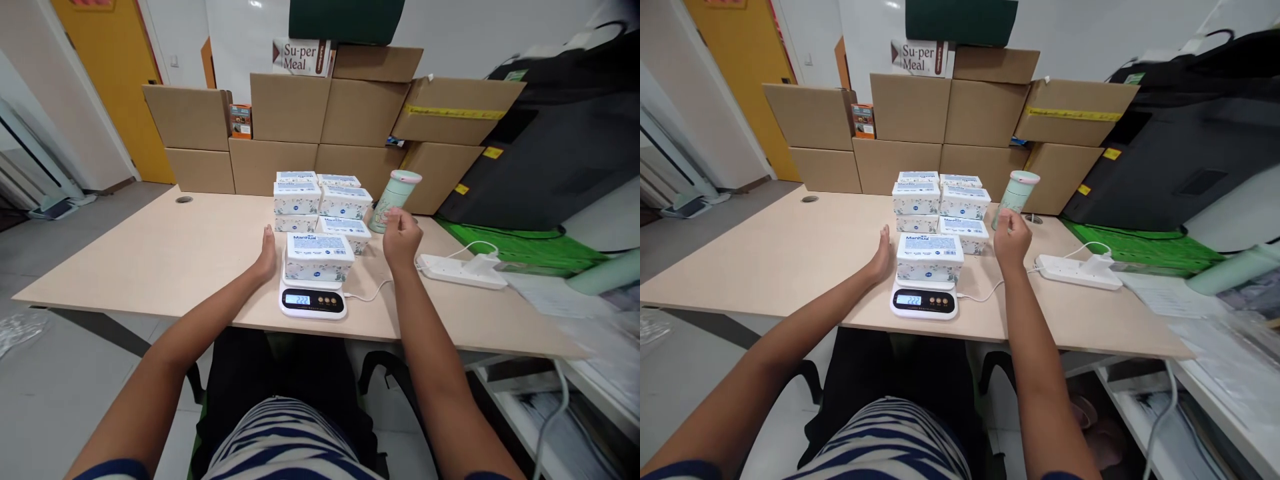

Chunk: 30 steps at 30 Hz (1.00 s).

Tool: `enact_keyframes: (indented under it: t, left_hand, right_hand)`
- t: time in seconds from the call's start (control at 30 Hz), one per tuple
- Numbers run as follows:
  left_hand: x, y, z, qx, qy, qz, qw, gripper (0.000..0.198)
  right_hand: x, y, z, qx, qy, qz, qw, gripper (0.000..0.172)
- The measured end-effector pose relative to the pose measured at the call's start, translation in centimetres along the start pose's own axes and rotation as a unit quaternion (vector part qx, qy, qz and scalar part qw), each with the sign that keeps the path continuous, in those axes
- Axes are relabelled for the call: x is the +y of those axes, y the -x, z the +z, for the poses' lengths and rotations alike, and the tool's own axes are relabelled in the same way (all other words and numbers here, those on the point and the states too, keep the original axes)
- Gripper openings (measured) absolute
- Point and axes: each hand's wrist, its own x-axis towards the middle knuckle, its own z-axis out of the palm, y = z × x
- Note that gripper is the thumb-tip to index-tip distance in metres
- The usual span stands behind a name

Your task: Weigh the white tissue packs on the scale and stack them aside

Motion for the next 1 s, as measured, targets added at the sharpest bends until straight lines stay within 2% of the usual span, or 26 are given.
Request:
enact_keyframes:
  t: [0.1,0.2,0.27,0.43,0.67,0.87,1.0]
  left_hand:
    - [0.2,1.2,-1.1,0.026,-0.003,-0.069,0.997,0.096]
    - [0.8,2.2,-2.3,0.081,-0.065,-0.033,0.994,0.091]
    - [0.9,2.2,-2.8,0.113,-0.103,-0.003,0.988,0.091]
    - [0.1,1.6,-3.1,0.122,-0.165,-0.001,0.979,0.093]
    - [-0.3,1.4,-3.6,0.121,-0.176,-0.007,0.977,0.093]
    - [-0.1,1.5,-3.3,0.131,-0.114,0.003,0.985,0.091]
    - [1.0,1.3,-3.1,0.143,-0.055,-0.002,0.988,0.091]
  right_hand:
    - [2.8,0.0,0.8,0.046,0.031,-0.014,0.998,0.061]
    - [4.3,0.7,0.1,0.068,0.051,-0.052,0.995,0.059]
    - [4.6,1.0,-0.3,0.087,0.049,-0.05,0.994,0.06]
    - [4.0,1.2,0.2,0.069,0.017,-0.042,0.997,0.058]
    - [3.5,1.5,0.7,0.068,-0.002,-0.014,0.998,0.056]
    - [3.0,1.5,0.7,0.063,-0.003,0.003,0.998,0.057]
    - [1.4,1.9,0.4,0.057,-0.012,0.011,0.998,0.057]
